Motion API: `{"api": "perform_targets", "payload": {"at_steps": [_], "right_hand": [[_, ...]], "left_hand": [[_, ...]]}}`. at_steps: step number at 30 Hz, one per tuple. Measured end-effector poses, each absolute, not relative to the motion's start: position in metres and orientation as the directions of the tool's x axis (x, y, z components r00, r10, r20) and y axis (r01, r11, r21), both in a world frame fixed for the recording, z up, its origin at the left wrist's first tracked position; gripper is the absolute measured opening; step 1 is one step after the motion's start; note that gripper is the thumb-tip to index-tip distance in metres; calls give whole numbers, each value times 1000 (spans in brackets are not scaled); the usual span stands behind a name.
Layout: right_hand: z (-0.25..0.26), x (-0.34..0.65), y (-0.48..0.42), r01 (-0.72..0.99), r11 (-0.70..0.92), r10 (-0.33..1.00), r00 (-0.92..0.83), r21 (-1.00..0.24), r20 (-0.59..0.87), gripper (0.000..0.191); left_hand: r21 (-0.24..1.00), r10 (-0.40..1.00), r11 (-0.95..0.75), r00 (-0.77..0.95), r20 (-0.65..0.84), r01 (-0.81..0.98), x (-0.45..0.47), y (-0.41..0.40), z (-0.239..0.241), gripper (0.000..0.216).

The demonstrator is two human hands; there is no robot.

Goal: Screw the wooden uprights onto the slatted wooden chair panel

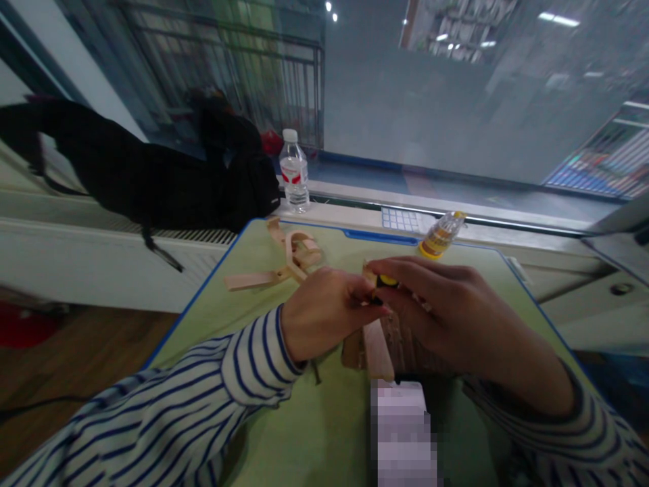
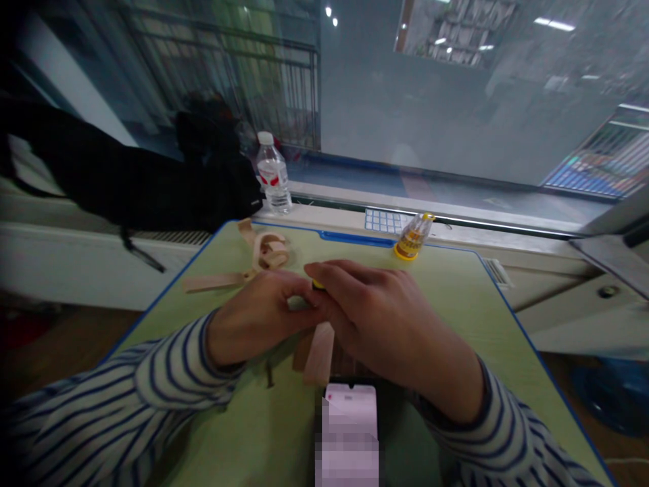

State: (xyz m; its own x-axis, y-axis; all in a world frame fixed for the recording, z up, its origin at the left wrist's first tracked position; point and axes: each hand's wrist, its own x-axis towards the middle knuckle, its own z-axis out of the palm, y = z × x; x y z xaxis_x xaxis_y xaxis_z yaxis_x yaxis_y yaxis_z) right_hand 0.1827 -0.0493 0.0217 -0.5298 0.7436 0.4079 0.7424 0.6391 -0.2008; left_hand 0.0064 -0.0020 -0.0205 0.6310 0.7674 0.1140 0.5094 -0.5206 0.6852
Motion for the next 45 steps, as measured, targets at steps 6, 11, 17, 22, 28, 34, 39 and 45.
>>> {"api": "perform_targets", "payload": {"at_steps": [6,11,17,22,28,34,39,45], "right_hand": [[20,180,-53,776,613,754,-520,-146,402,24],[18,175,-55,819,572,743,-491,-51,455,23],[19,176,-52,829,556,763,-480,-61,433,25],[21,175,-52,817,560,790,-476,-139,386,26],[23,180,-53,761,601,785,-503,-245,362,35],[21,180,-51,751,621,765,-518,-225,382,29],[20,179,-53,771,614,762,-524,-168,380,27],[21,178,-55,799,588,768,-502,-126,396,25]], "left_hand": [[743,708,-524,698,107,418,3,2,-20,19],[778,665,-514,741,95,362,3,3,-19,23],[683,750,-543,648,132,489,8,-2,-19,23],[629,771,-563,615,165,537,7,-5,-18,30],[621,765,-568,625,155,541,6,-4,-18,27],[680,769,-519,631,105,519,5,-3,-16,23],[652,739,-554,666,100,518,4,0,-15,25],[689,696,-555,714,78,466,1,4,-15,24]]}}
